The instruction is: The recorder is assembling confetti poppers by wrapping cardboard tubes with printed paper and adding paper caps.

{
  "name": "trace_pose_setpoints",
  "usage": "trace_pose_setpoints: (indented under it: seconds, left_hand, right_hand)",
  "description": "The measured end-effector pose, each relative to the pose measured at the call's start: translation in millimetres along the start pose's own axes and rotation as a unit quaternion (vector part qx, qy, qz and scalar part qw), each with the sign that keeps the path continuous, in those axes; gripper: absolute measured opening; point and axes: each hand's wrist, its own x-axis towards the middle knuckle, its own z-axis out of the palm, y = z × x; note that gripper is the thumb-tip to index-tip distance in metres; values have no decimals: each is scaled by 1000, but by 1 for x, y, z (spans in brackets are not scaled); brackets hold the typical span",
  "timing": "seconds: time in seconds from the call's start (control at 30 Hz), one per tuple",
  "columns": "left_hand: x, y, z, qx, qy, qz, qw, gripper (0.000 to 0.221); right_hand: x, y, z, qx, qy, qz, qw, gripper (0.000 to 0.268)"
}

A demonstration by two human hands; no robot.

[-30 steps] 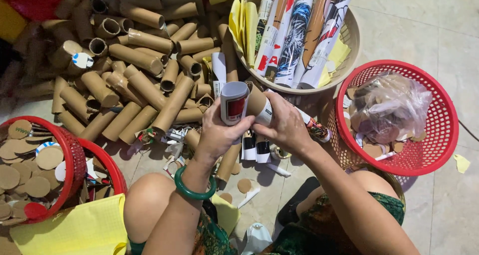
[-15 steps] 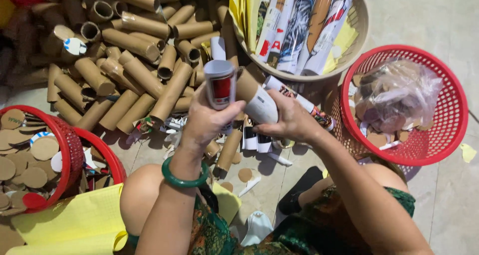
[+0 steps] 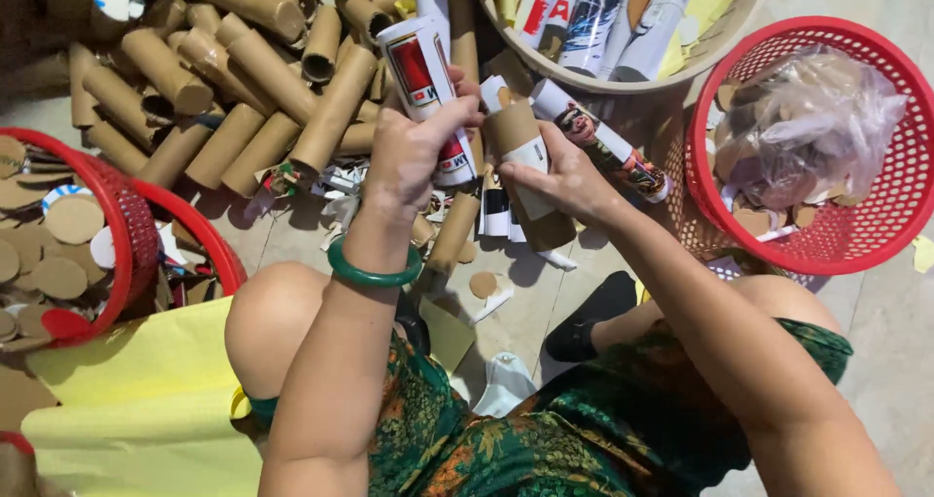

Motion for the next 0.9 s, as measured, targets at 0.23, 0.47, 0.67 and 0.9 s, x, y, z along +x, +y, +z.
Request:
trace_pose_setpoints:
  seconds: [0.23, 0.47, 0.67, 0.9]
  left_hand:
    - [-12, -14, -21, -82, -3, -21, 996, 37]
    - [-25, -29, -38, -20, 26, -61, 998, 43]
    - [-28, -81, -40, 51, 9, -132, 990, 50]
    - [-43, -92, -15, 221, -101, -146, 959, 68]
  right_hand:
    - [10, 74, 10, -51, 8, 122, 991, 61]
    - [27, 91, 14, -72, 88, 24, 993, 77]
    - [23, 39, 20, 13, 117, 80, 990, 56]
    - [8, 1, 25, 234, 15, 29, 972, 42]
